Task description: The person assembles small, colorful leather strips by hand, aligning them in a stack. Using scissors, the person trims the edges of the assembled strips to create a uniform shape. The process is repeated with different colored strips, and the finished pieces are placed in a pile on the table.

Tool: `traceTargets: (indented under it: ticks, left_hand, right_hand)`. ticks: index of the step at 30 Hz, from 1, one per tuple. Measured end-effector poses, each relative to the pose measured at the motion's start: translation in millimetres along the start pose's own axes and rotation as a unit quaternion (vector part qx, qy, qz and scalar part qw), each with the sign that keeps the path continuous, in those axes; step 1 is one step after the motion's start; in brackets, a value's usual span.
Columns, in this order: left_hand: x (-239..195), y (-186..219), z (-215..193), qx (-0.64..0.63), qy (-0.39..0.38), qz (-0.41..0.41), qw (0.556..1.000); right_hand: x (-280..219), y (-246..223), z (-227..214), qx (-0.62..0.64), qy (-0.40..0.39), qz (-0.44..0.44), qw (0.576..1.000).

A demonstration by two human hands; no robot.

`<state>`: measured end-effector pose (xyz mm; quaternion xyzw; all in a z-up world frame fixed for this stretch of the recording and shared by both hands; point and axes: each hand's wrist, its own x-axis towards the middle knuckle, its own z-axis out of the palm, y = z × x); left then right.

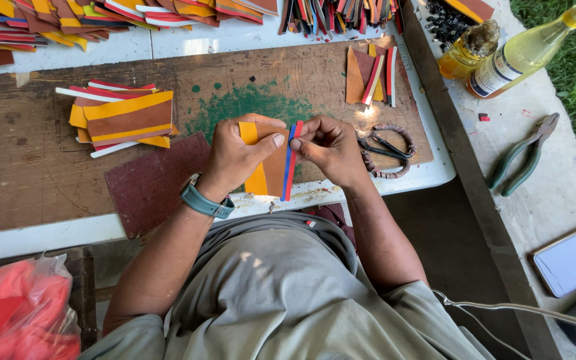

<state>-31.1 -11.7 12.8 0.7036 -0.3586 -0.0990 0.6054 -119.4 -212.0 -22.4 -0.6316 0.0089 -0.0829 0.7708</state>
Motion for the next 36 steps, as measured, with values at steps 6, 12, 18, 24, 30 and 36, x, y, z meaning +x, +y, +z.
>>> traceTargets:
  ticks: [6, 12, 18, 24, 30, 36]
  left_hand:
    - [-0.3, -1.5, 2.4, 0.009, 0.012, -0.014, 1.000]
    - [0.5, 1.3, 11.9, 0.015, 0.035, -0.035, 0.999]
    - [4.6, -6.1, 17.2, -0.078, 0.034, -0.109, 0.990]
    - [-21.7, -25.1, 3.5, -0.199, -0.010, -0.128, 0.972]
    - [-23.6, -31.5, 1.8, -0.154, -0.014, -0.115, 0.981]
    - [-16.5, -16.3, -1.8, -0.177, -0.067, -0.097, 0.977]
  right_hand:
    - [-0.1, 3.7, 2.7, -0.013, 0.008, -0.030, 0.999]
    - [-11.8, 11.8, 19.6, -0.178, 0.109, -0.122, 0.970]
    - [-6.2, 23.5, 37.5, -0.357, 0.159, -0.241, 0.889]
    - [1.8, 19.5, 13.1, 0.035, 0.069, 0.015, 0.997]
    - [-19.9, 20.1, -2.4, -0.070, -0.039, 0.065, 0.995]
    - [-20.9, 23.7, -11.5, 0.107, -0.038, 0.103, 0.988]
